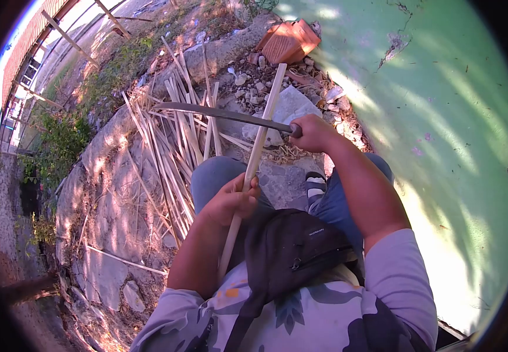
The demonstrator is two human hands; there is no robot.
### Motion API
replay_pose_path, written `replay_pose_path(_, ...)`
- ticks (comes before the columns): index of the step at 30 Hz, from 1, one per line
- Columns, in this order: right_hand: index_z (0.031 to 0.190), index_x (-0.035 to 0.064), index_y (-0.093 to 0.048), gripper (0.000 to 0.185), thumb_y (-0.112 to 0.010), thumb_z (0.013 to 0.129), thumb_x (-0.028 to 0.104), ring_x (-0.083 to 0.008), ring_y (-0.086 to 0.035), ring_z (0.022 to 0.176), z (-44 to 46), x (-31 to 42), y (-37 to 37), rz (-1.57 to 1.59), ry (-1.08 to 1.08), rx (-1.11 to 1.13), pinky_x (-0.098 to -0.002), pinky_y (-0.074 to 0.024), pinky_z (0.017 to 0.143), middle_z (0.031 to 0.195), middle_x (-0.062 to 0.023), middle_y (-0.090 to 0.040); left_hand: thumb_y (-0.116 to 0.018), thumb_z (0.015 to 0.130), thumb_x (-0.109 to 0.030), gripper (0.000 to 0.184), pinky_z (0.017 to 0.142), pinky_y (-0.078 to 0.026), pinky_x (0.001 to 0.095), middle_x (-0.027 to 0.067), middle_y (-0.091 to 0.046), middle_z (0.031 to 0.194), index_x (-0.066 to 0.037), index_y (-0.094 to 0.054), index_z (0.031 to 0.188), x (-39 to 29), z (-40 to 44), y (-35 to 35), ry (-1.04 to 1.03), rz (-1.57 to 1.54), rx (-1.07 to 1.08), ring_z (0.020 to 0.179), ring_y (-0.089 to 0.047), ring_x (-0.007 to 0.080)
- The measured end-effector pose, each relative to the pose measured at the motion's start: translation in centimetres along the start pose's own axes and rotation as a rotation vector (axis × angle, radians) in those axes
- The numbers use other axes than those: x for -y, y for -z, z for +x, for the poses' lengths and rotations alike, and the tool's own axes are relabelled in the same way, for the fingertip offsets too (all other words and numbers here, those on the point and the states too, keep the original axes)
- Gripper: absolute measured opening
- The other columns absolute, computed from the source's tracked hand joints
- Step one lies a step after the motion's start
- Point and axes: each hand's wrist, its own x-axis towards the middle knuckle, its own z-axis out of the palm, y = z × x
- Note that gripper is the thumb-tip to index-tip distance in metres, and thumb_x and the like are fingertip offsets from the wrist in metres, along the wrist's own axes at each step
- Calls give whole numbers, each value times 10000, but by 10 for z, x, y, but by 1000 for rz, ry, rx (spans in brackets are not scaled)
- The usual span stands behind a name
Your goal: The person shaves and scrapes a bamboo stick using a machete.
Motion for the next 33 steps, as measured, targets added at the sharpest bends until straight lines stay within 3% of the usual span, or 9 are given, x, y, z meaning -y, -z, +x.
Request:
replay_pose_path(1,854,104,-694,152,-710,759,222,-369,-686,816,1,2,4,22,-65,9,-472,-533,737,803,-157,-696,-604,826,3,349,436,-276,212,-33,-450,803,-123,-465,1120,-2,-1,0,-2,-29,24,530,-356,42)
replay_pose_path(6,857,102,-693,161,-716,757,226,-373,-682,813,-9,19,2,-17,76,10,-464,-533,730,804,-155,-696,-614,816,15,353,441,-283,216,-25,-488,811,-124,-478,1112,-4,0,9,37,-205,120,521,-393,58)
replay_pose_path(10,852,97,-686,164,-718,760,230,-373,-681,811,-7,16,18,-251,180,44,-465,-533,730,805,-154,-696,-608,820,20,346,442,-277,215,-30,-478,804,-125,-481,1107,-3,0,3,10,-68,82,521,-379,49)
replay_pose_path(13,851,105,-682,158,-715,761,230,-364,-684,812,1,-4,22,52,-138,77,-465,-536,733,811,-148,-699,-605,821,17,345,437,-268,210,-34,-462,798,-124,-473,1107,-2,-3,3,27,-39,42,522,-359,44)
replay_pose_path(17,872,118,-682,166,-717,764,240,-355,-688,808,-10,8,21,-56,-26,-45,-465,-539,736,815,-142,-699,-603,822,16,342,435,-266,213,-31,-447,792,-123,-473,1106,-6,0,5,26,-118,97,521,-350,45)
replay_pose_path(21,862,118,-682,160,-720,765,240,-360,-687,795,-15,17,10,-156,134,34,-464,-543,736,805,-134,-701,-601,820,21,342,437,-277,226,-23,-451,792,-122,-478,1105,-4,0,7,57,-172,103,517,-366,54)
replay_pose_path(24,852,110,-684,157,-715,769,239,-360,-686,803,-7,8,18,-260,105,5,-457,-539,736,814,-137,-703,-597,816,20,344,431,-266,206,-30,-440,784,-124,-459,1097,-1,-2,2,32,18,93,529,-339,46)
replay_pose_path(27,852,109,-690,145,-703,777,233,-357,-684,818,3,-12,16,88,-139,57,-454,-533,734,826,-138,-703,-603,816,13,350,436,-271,206,-31,-434,779,-127,-462,1104,-5,2,-1,35,-12,13,538,-345,47)
replay_pose_path(33,868,117,-695,156,-710,757,227,-365,-679,798,-11,9,15,-55,21,-44,-458,-529,718,808,-132,-700,-599,813,22,359,439,-284,228,-20,-478,803,-116,-476,1120,-3,0,10,50,-174,123,526,-383,62)
